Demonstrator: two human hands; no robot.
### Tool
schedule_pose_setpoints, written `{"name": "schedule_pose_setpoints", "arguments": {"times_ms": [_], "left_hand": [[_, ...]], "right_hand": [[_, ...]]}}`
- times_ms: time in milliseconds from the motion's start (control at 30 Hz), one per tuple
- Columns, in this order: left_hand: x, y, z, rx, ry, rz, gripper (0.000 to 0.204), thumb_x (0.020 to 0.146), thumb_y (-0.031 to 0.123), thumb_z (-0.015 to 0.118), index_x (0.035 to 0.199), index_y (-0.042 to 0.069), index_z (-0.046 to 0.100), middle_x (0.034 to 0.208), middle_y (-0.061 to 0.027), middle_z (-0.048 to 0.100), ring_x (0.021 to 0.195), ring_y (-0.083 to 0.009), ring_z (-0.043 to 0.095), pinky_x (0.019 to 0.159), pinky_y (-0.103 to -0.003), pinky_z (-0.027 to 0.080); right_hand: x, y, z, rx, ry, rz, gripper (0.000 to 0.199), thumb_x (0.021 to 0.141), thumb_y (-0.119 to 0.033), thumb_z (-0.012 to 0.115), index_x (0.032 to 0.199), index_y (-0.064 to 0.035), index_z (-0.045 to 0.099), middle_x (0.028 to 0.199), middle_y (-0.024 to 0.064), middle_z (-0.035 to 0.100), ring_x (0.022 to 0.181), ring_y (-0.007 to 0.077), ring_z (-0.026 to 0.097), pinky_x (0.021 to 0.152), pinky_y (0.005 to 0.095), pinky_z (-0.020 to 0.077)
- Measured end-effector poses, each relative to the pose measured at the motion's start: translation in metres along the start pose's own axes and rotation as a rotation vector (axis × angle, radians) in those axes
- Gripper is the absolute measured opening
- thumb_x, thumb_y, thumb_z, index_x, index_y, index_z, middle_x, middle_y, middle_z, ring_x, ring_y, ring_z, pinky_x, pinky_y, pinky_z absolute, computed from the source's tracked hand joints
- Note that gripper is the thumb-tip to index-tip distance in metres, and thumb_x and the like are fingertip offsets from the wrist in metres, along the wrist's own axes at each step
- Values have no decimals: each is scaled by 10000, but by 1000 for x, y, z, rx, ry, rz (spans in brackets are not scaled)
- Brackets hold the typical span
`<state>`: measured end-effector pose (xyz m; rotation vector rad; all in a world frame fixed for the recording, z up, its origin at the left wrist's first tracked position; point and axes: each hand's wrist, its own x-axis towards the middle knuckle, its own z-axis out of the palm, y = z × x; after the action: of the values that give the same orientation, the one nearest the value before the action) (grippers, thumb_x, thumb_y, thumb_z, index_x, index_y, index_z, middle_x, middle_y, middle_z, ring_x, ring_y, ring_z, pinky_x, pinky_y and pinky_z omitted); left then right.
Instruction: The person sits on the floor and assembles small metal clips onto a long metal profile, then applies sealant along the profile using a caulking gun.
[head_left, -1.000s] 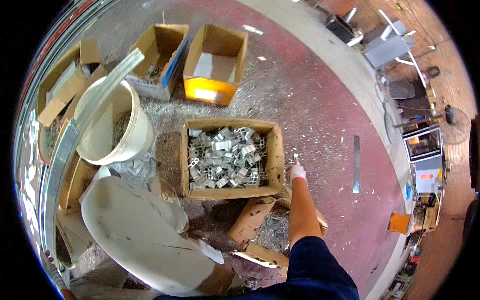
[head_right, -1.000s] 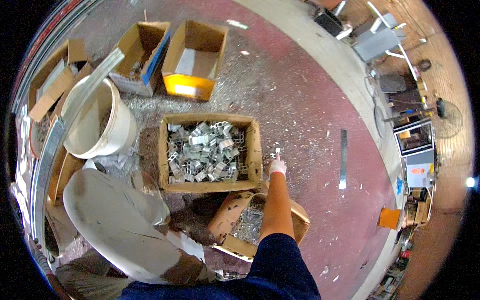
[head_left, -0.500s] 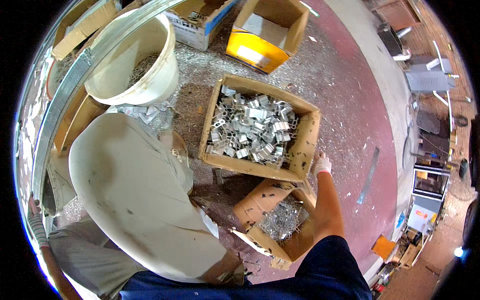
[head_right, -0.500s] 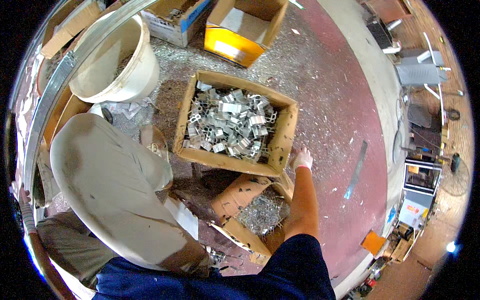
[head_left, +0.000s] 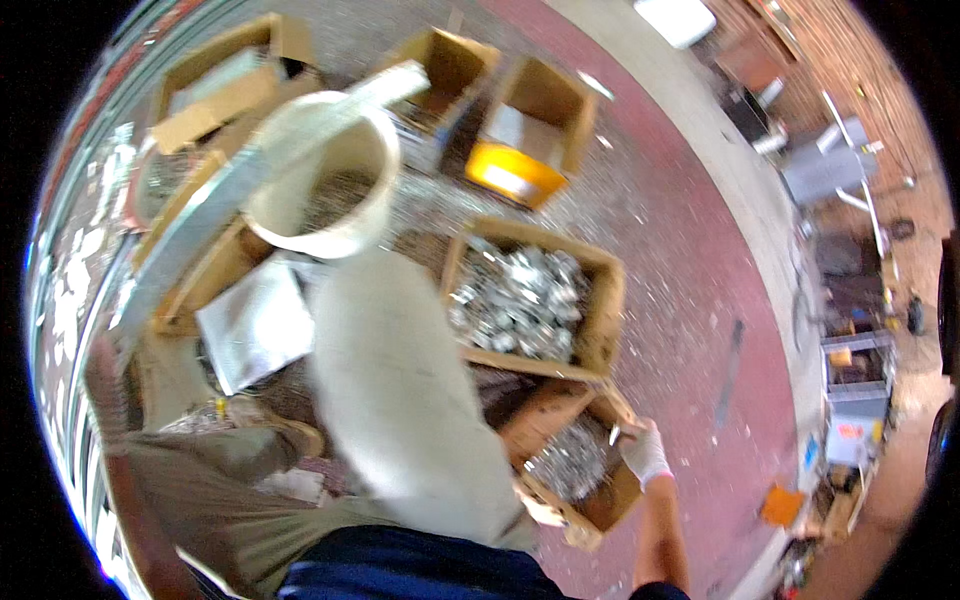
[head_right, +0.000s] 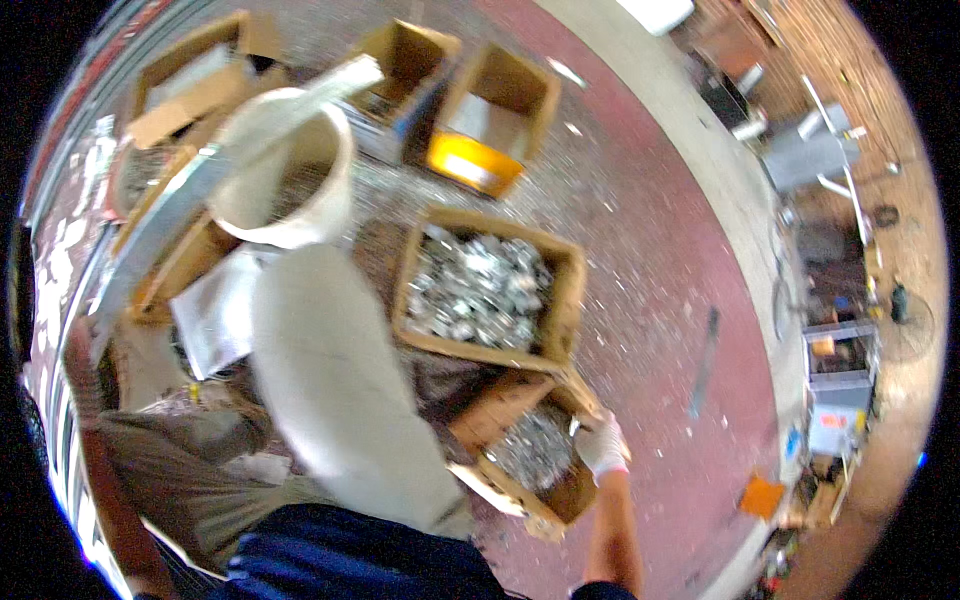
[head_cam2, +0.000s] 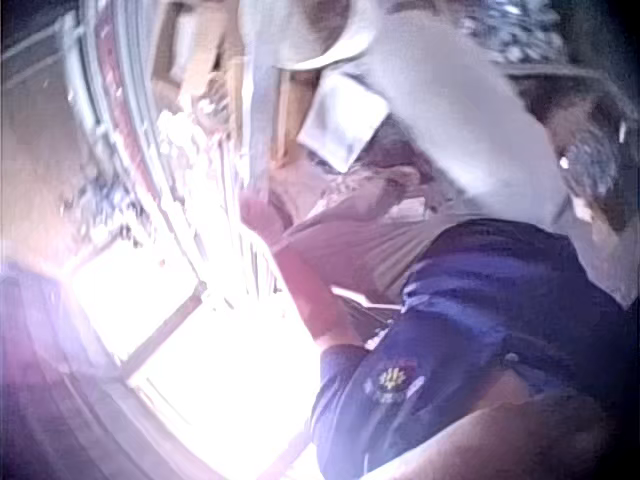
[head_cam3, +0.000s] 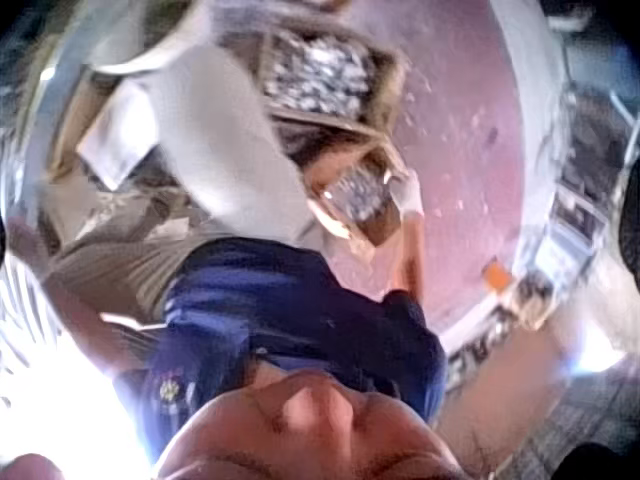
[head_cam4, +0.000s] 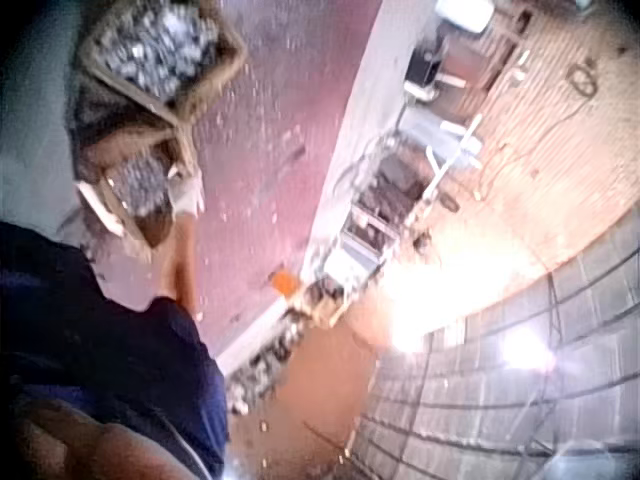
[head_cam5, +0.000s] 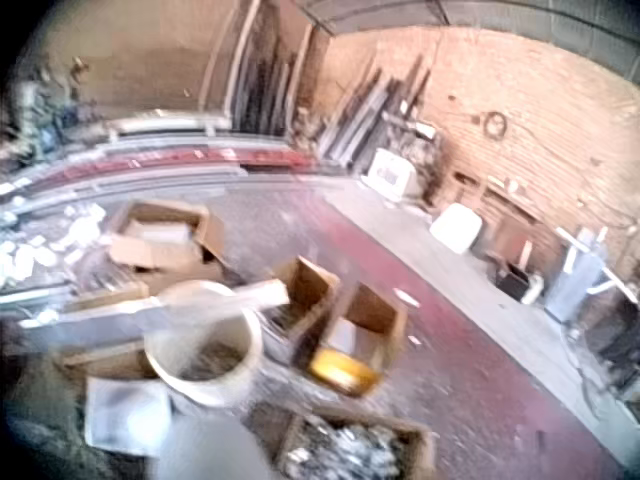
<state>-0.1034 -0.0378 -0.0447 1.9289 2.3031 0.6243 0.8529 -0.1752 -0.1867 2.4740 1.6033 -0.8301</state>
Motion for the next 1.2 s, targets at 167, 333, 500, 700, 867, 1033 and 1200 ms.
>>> {"name": "schedule_pose_setpoints", "arguments": {"times_ms": [167,333,500,700,867,1033,1200], "left_hand": [[43,155,-15,-261,222,-80,252,1059,166,593,1212,36,744,950,-84,751,828,-142,680,774,-290,557],[46,175,-27,-454,210,-96,230,1018,94,581,1116,27,777,820,-35,705,758,-88,620,708,-266,515],[36,164,-35,-614,-27,-230,241,1013,72,556,1118,-1,760,788,-59,743,687,-103,650,643,-280,533],[47,148,-57,-681,-115,-185,265,956,33,550,1119,-16,753,849,-120,764,774,-180,728,735,-303,577],[58,124,-55,-725,-152,-278,274,938,14,551,1121,-30,751,874,-141,765,790,-196,737,748,-304,581],[64,113,-57,-746,-187,-298,277,934,6,552,1128,-34,747,874,-143,763,793,-194,735,750,-301,580],[66,111,-55,-747,-193,-291,271,944,15,553,1130,-34,744,877,-139,759,803,-192,731,757,-306,581]], "right_hand": [[65,-143,-77,59,500,-464,234,800,28,714,996,-97,746,1225,187,655,1151,384,614,1042,471,490],[94,-445,-174,72,599,-1007,158,910,-15,666,1043,-45,745,1185,143,704,1150,313,660,1049,395,515],[125,-669,-161,-59,347,-1371,227,922,-129,685,1123,-37,739,1153,160,722,1079,336,689,972,416,543],[182,-767,-84,-379,69,-1437,762,765,-320,855,1431,-67,585,1434,183,607,1340,358,559,1164,450,447],[207,-781,-56,-434,-64,-1348,777,756,-345,865,1432,-92,578,1363,180,649,1256,374,611,1106,457,488],[219,-787,-52,-445,-150,-1299,701,731,-371,870,1339,-123,625,1233,187,700,1150,386,659,1025,485,524],[198,-796,-56,-631,-8,-1351,750,730,-392,873,1366,-97,604,1286,155,681,1188,361,633,1062,471,502]]}}
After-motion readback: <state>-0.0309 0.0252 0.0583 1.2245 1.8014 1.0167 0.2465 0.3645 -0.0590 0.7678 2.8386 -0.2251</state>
